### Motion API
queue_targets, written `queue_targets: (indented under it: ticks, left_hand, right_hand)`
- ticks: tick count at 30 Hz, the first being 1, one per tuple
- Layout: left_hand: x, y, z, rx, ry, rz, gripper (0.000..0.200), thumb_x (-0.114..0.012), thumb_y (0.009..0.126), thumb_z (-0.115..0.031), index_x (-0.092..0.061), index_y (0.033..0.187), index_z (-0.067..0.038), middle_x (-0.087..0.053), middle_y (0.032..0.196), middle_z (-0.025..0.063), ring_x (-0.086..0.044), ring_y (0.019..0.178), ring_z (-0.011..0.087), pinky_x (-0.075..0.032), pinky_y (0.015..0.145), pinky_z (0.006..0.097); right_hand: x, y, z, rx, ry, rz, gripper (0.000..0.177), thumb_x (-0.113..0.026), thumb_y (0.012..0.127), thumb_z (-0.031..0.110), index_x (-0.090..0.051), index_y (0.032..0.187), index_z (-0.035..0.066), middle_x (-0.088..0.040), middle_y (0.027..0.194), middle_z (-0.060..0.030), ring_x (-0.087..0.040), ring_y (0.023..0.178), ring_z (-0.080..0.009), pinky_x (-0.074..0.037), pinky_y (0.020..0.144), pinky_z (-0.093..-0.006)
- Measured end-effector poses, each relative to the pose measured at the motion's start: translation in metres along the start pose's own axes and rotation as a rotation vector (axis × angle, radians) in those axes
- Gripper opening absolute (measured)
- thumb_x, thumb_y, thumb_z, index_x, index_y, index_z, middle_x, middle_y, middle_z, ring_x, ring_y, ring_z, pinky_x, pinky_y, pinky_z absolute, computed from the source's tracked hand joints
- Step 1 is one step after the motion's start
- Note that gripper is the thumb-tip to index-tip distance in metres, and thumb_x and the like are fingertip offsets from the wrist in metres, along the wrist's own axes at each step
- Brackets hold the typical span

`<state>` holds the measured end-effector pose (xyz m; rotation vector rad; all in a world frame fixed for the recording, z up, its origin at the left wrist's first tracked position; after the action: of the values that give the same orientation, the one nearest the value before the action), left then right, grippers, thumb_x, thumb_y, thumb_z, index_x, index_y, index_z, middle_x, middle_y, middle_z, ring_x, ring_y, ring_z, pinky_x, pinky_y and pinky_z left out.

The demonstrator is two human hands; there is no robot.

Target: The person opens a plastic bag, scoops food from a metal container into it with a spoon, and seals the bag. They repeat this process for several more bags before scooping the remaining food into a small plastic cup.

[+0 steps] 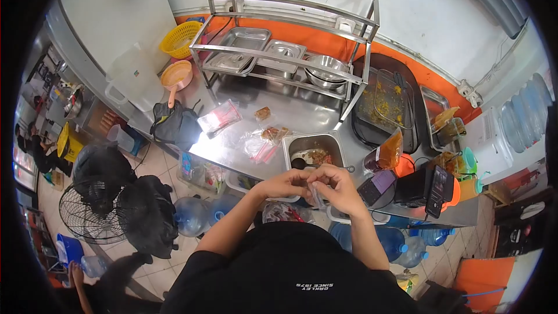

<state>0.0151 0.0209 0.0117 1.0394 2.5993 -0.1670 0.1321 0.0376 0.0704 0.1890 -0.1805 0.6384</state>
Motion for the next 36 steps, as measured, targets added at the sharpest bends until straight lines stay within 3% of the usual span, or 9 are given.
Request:
queue_targets:
  ticks: [3, 6, 11, 18, 20, 22, 26, 31, 36]
  left_hand:
    - [0.003, 0.001, 0.007, -0.054, 0.135, -0.048, 0.013, -0.064, 0.089, -0.008, -0.058, 0.098, 0.0, -0.064, 0.09, 0.0024, -0.061, 0.085, 0.0102, -0.05, 0.077, 0.0272]
    - [0.005, 0.002, 0.005, -0.087, 0.011, -0.216, 0.01, -0.064, 0.089, -0.008, -0.058, 0.093, -0.001, -0.065, 0.084, 0.005, -0.063, 0.078, 0.0124, -0.053, 0.071, 0.0292]
    - [-0.001, 0.0, -0.003, -0.126, 0.064, -0.263, 0.01, -0.064, 0.089, -0.008, -0.059, 0.088, 0.0, -0.065, 0.076, 0.0066, -0.064, 0.072, 0.0128, -0.053, 0.066, 0.0287]
    - [0.014, -0.006, -0.001, -0.245, -0.075, -0.539, 0.01, -0.064, 0.089, -0.008, -0.063, 0.085, 0.001, -0.065, 0.075, 0.0056, -0.061, 0.065, 0.0098, -0.05, 0.06, 0.0258]
    - [0.02, -0.01, -0.001, -0.273, -0.049, -0.626, 0.011, -0.064, 0.089, -0.009, -0.064, 0.086, 0.001, -0.066, 0.075, 0.0059, -0.061, 0.066, 0.0095, -0.051, 0.06, 0.0259]
    - [0.022, -0.016, -0.009, -0.294, 0.117, -0.732, 0.014, -0.063, 0.09, -0.013, -0.065, 0.087, 0.001, -0.066, 0.079, 0.0065, -0.062, 0.069, 0.0099, -0.052, 0.062, 0.0265]
    - [0.024, -0.015, -0.015, -0.443, 0.105, -0.723, 0.014, -0.062, 0.091, -0.013, -0.063, 0.09, 0.001, -0.065, 0.081, 0.0047, -0.062, 0.074, 0.0096, -0.053, 0.067, 0.0271]
    - [-0.001, -0.002, -0.028, -0.368, -0.026, -0.539, 0.026, -0.064, 0.087, -0.003, -0.052, 0.111, -0.003, -0.063, 0.078, 0.0029, -0.063, 0.078, 0.0124, -0.052, 0.069, 0.0278]
    - [0.007, -0.006, -0.015, -0.221, 0.152, -0.434, 0.03, -0.064, 0.087, -0.002, -0.05, 0.113, -0.003, -0.064, 0.08, 0.0044, -0.064, 0.077, 0.013, -0.053, 0.069, 0.0291]
  right_hand:
    - [0.022, -0.005, 0.002, 0.017, 0.395, -0.343, 0.01, -0.06, 0.088, 0.004, -0.059, 0.098, 0.002, -0.057, 0.084, 0.0026, -0.051, 0.075, -0.0045, -0.041, 0.066, -0.0192]
    - [0.031, -0.006, 0.002, 0.001, 0.301, -0.511, 0.011, -0.061, 0.088, 0.006, -0.059, 0.098, 0.003, -0.057, 0.085, 0.0019, -0.051, 0.076, -0.0046, -0.04, 0.066, -0.0189]
    - [0.019, -0.008, -0.032, -0.096, 0.098, -0.392, 0.011, -0.065, 0.087, 0.009, -0.06, 0.08, 0.002, -0.053, 0.066, 0.0043, -0.044, 0.06, -0.0036, -0.037, 0.055, -0.0203]
    - [0.008, -0.006, -0.016, 0.023, 0.187, -0.573, 0.007, -0.064, 0.087, 0.006, -0.059, 0.086, 0.001, -0.055, 0.071, 0.0045, -0.047, 0.061, -0.0011, -0.037, 0.054, -0.0194]
    - [-0.001, -0.009, -0.034, -0.161, 0.263, -0.353, 0.007, -0.065, 0.086, 0.004, -0.059, 0.09, 0.001, -0.058, 0.075, 0.0038, -0.049, 0.063, -0.0006, -0.038, 0.054, -0.0179]
    - [0.0, -0.011, -0.036, -0.129, 0.275, -0.357, 0.006, -0.065, 0.086, 0.003, -0.061, 0.089, 0.0, -0.062, 0.075, 0.0015, -0.051, 0.065, -0.0003, -0.038, 0.054, -0.0167]
    - [0.007, -0.012, -0.031, -0.126, 0.208, -0.396, 0.006, -0.065, 0.086, 0.003, -0.065, 0.088, -0.002, -0.064, 0.071, -0.0017, -0.056, 0.062, -0.0041, -0.042, 0.054, -0.0178]
    - [0.01, -0.013, -0.03, -0.106, 0.36, -0.443, 0.011, -0.061, 0.089, 0.006, -0.065, 0.088, -0.004, -0.065, 0.071, -0.0067, -0.059, 0.061, -0.0093, -0.047, 0.055, -0.022]
    - [0.017, -0.018, -0.025, 0.007, 0.028, -0.598, 0.014, -0.061, 0.09, 0.008, -0.066, 0.086, -0.004, -0.063, 0.07, -0.004, -0.058, 0.062, -0.0072, -0.045, 0.057, -0.0203]
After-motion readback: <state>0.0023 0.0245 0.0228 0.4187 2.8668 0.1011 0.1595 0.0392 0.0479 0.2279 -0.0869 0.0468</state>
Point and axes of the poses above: each hand's wrist, its own y-axis towards the middle knuckle, its own x-axis out of the back of the hand, z = x × y, the point moved 6 cm from there along y, towards the middle knuckle
